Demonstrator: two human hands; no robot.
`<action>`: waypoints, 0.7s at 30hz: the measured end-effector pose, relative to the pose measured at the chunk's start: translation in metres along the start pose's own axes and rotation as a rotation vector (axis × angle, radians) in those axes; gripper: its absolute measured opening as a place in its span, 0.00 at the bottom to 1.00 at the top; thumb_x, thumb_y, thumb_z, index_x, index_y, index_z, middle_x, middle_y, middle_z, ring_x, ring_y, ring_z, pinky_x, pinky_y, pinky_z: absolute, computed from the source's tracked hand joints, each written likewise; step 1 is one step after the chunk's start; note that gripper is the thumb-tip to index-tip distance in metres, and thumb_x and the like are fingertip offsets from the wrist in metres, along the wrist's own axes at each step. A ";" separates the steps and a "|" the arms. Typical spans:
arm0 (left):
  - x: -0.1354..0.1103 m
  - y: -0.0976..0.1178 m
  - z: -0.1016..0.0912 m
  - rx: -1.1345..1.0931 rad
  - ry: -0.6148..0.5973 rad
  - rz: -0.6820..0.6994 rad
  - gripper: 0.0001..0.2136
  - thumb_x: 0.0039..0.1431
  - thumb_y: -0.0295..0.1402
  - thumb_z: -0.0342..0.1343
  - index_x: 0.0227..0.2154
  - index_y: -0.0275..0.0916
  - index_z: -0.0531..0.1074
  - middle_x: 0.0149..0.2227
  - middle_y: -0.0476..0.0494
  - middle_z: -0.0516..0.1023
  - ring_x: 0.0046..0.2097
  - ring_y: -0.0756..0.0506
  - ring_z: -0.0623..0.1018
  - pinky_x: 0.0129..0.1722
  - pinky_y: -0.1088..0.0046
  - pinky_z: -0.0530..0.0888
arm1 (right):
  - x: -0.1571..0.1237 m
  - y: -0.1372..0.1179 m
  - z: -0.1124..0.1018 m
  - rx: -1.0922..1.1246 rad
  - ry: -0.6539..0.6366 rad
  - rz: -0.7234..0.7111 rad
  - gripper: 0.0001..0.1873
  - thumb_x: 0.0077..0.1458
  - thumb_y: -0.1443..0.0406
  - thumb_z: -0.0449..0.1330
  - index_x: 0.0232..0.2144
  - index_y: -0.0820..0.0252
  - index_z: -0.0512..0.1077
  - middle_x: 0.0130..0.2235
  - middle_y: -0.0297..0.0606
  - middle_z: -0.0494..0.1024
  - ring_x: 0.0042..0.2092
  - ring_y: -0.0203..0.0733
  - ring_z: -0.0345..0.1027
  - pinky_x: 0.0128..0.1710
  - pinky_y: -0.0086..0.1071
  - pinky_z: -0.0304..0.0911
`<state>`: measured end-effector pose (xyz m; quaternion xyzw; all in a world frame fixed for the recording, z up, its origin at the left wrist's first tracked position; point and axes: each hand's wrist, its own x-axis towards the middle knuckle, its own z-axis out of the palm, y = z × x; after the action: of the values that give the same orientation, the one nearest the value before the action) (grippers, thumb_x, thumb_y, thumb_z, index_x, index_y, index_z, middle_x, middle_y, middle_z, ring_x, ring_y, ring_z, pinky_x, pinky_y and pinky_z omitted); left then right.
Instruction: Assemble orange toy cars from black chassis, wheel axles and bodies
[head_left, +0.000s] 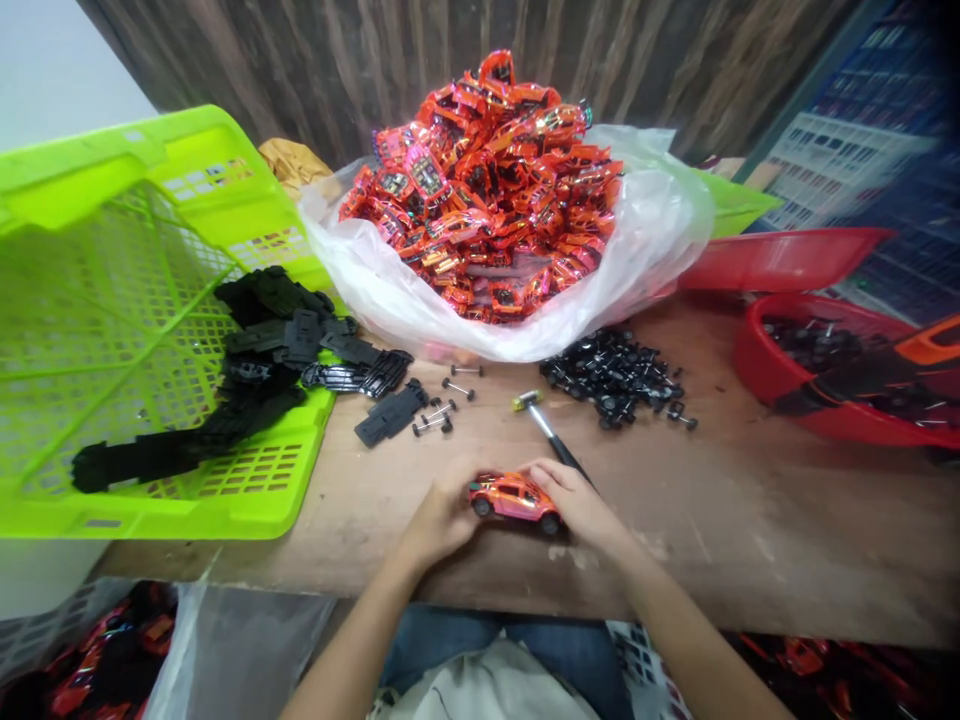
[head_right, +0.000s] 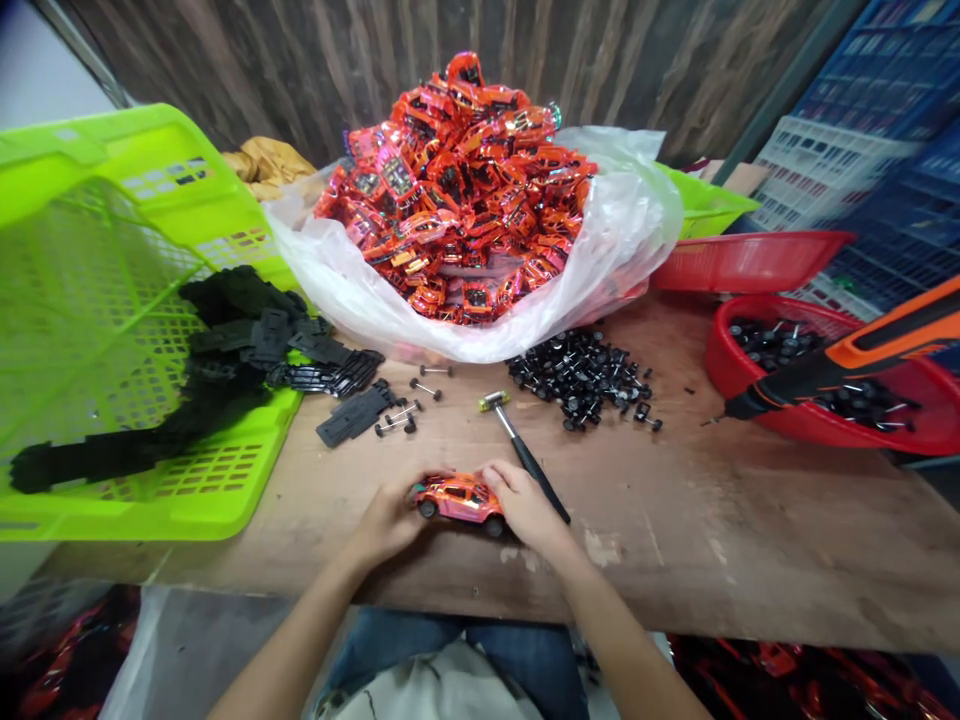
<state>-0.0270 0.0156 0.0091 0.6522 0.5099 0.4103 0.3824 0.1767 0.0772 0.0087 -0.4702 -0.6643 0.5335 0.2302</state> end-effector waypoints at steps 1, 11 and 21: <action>0.003 -0.001 0.003 0.056 0.011 -0.031 0.14 0.50 0.32 0.61 0.41 0.40 0.71 0.43 0.41 0.75 0.47 0.41 0.73 0.51 0.60 0.67 | -0.003 -0.002 -0.001 -0.103 0.075 -0.086 0.19 0.61 0.57 0.46 0.38 0.58 0.73 0.41 0.40 0.78 0.44 0.43 0.71 0.46 0.37 0.62; 0.018 -0.009 0.023 -0.169 0.118 -0.055 0.06 0.45 0.28 0.63 0.28 0.38 0.73 0.32 0.44 0.75 0.41 0.43 0.75 0.43 0.67 0.70 | -0.029 0.002 0.029 -0.518 0.330 -0.427 0.11 0.55 0.73 0.51 0.36 0.60 0.72 0.39 0.43 0.78 0.44 0.45 0.70 0.43 0.36 0.63; -0.001 0.018 0.038 -0.076 0.336 -0.228 0.08 0.52 0.37 0.59 0.32 0.38 0.73 0.31 0.46 0.74 0.34 0.46 0.73 0.35 0.71 0.69 | 0.001 -0.005 0.029 -0.738 0.535 -0.285 0.26 0.64 0.62 0.41 0.22 0.62 0.71 0.24 0.44 0.75 0.28 0.42 0.68 0.33 0.33 0.57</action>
<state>0.0148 0.0086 0.0111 0.4979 0.6210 0.4864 0.3603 0.1510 0.0635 0.0040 -0.5456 -0.7848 0.0852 0.2815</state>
